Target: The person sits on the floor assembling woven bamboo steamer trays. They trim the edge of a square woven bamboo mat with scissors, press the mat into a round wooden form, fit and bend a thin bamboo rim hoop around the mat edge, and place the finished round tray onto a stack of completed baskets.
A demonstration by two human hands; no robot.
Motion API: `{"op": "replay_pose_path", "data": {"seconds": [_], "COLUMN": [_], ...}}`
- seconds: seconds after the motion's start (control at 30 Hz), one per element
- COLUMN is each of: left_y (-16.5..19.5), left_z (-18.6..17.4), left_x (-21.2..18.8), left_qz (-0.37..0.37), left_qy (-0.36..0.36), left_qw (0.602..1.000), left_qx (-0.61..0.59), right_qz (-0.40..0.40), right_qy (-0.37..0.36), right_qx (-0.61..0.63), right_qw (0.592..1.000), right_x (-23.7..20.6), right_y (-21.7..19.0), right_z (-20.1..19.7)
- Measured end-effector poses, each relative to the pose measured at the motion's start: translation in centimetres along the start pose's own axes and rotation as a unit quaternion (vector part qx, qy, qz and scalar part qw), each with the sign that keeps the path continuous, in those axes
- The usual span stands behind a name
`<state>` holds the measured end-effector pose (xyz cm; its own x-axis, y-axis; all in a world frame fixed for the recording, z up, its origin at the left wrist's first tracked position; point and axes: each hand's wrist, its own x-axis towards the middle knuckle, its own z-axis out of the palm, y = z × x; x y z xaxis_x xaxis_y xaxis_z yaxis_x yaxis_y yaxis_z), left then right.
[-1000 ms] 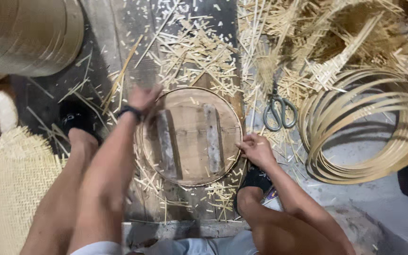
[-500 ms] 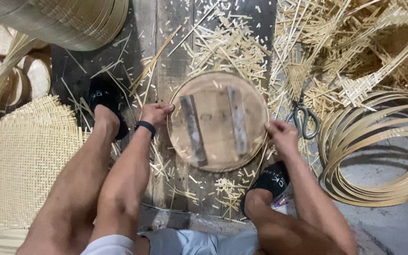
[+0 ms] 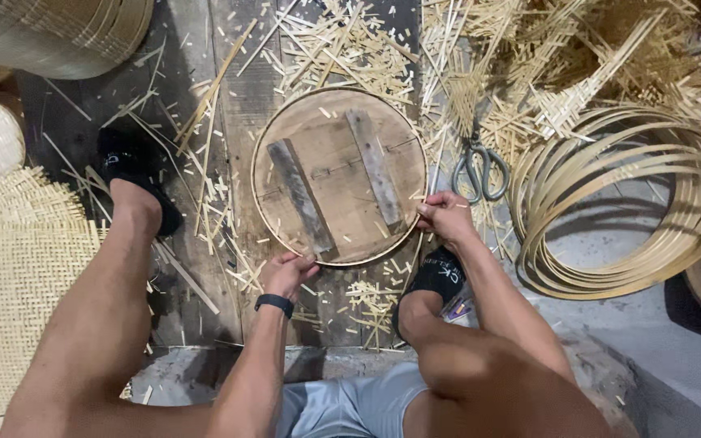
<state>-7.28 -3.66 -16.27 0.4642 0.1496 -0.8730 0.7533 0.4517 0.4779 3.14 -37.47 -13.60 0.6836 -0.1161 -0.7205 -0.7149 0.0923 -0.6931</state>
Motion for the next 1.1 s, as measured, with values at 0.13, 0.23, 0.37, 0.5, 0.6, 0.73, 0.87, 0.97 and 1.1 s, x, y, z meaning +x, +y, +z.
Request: {"op": "replay_pose_path", "data": {"seconds": [0.13, 0.23, 0.37, 0.5, 0.6, 0.73, 0.87, 0.97, 1.1], "left_y": [0.1, 1.4, 5.2, 9.1, 12.9, 17.1, 18.9, 19.0, 20.7], "left_z": [-0.2, 0.0, 0.3, 1.9, 4.2, 7.4, 11.1, 12.3, 11.8], "left_x": [0.2, 0.3, 0.7, -2.1, -6.5, -13.9, -17.3, -17.8, -15.0], "left_qz": [0.007, 0.048, 0.008, 0.093, 0.282, 0.565, 0.655, 0.649, 0.561], "left_qy": [0.037, 0.11, 0.147, 0.067, 0.044, 0.11, 0.006, 0.025, 0.073], "left_qw": [0.999, 0.967, 0.989, 0.993, 0.957, 0.752, 0.692, 0.683, 0.769], "left_qx": [0.036, 0.225, -0.007, -0.025, 0.052, 0.32, 0.303, 0.335, 0.296], "right_qz": [-0.021, -0.037, -0.386, -0.344, -0.233, -0.295, -0.239, -0.178, -0.144], "right_qy": [0.034, 0.022, 0.158, -0.08, -0.156, -0.107, -0.123, -0.153, -0.223], "right_qx": [-0.011, -0.025, -0.275, -0.221, -0.328, -0.152, -0.036, 0.121, 0.307], "right_qw": [0.999, 0.999, 0.866, 0.909, 0.902, 0.937, 0.963, 0.965, 0.914], "right_x": [0.0, -0.7, -2.6, -5.0, -6.3, -7.5, -7.2, -7.0, -8.7], "right_y": [0.7, 0.7, -2.1, -8.0, -13.2, -16.3, -13.4, -9.1, -4.4], "right_z": [0.2, -0.1, 1.8, 8.3, 12.2, 13.5, 10.7, 6.5, -1.2]}}
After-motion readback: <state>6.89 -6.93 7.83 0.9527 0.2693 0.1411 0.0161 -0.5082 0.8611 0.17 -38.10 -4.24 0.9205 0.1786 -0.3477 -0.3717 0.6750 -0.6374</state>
